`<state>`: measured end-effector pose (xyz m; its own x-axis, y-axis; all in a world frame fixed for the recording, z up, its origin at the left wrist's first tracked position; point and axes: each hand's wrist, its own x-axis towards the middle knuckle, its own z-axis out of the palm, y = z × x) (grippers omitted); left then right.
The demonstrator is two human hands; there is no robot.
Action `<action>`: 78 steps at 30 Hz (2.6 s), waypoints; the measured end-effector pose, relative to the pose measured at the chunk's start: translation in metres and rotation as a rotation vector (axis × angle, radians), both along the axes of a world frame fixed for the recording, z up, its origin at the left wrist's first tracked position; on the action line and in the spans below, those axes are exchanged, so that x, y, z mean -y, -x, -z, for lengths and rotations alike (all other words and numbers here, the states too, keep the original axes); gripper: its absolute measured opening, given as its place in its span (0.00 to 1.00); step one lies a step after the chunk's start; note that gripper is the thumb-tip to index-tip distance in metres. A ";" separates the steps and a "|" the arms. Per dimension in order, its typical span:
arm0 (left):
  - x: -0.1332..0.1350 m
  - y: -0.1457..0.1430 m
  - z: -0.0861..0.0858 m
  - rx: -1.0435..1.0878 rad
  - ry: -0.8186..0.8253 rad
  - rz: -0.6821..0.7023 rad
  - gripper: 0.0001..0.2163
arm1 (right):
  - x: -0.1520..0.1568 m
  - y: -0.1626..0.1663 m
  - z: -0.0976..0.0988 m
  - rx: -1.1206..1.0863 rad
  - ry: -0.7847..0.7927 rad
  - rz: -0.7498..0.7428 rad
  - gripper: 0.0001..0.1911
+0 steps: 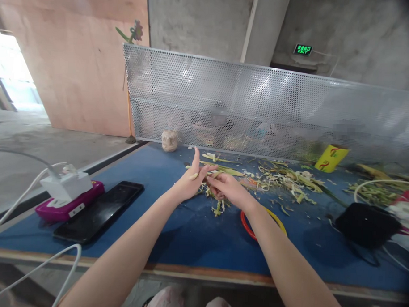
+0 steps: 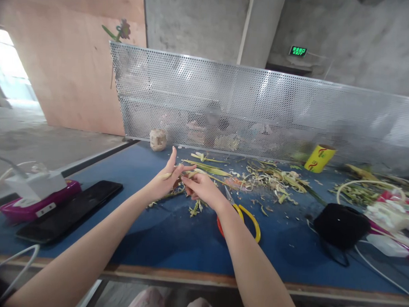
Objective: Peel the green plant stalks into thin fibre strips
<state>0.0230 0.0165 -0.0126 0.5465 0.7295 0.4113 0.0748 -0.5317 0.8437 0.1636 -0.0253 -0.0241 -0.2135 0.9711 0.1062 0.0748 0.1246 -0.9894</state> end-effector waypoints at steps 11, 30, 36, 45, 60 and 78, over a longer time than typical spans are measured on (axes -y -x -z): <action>-0.009 0.005 0.003 -0.155 -0.222 -0.221 0.21 | -0.004 -0.007 0.001 0.103 -0.120 0.204 0.14; -0.007 0.001 -0.003 0.189 0.063 -0.009 0.32 | -0.006 -0.008 -0.004 -0.304 -0.076 0.109 0.14; -0.005 -0.003 0.002 0.178 0.311 0.101 0.42 | -0.006 -0.008 -0.002 -0.268 -0.121 0.119 0.13; -0.001 -0.001 -0.002 0.087 0.391 0.093 0.45 | -0.007 -0.004 0.000 -0.292 -0.108 0.207 0.16; -0.006 -0.004 0.000 0.155 0.182 -0.092 0.27 | -0.004 -0.003 0.001 -0.121 -0.068 0.178 0.15; -0.001 -0.004 -0.005 0.354 0.217 -0.098 0.35 | -0.007 -0.013 -0.001 -0.353 0.080 0.152 0.10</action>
<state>0.0269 0.0179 -0.0073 0.3226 0.8614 0.3923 -0.1983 -0.3437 0.9179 0.1763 -0.0184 -0.0227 -0.0301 0.9971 0.0700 -0.2602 0.0598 -0.9637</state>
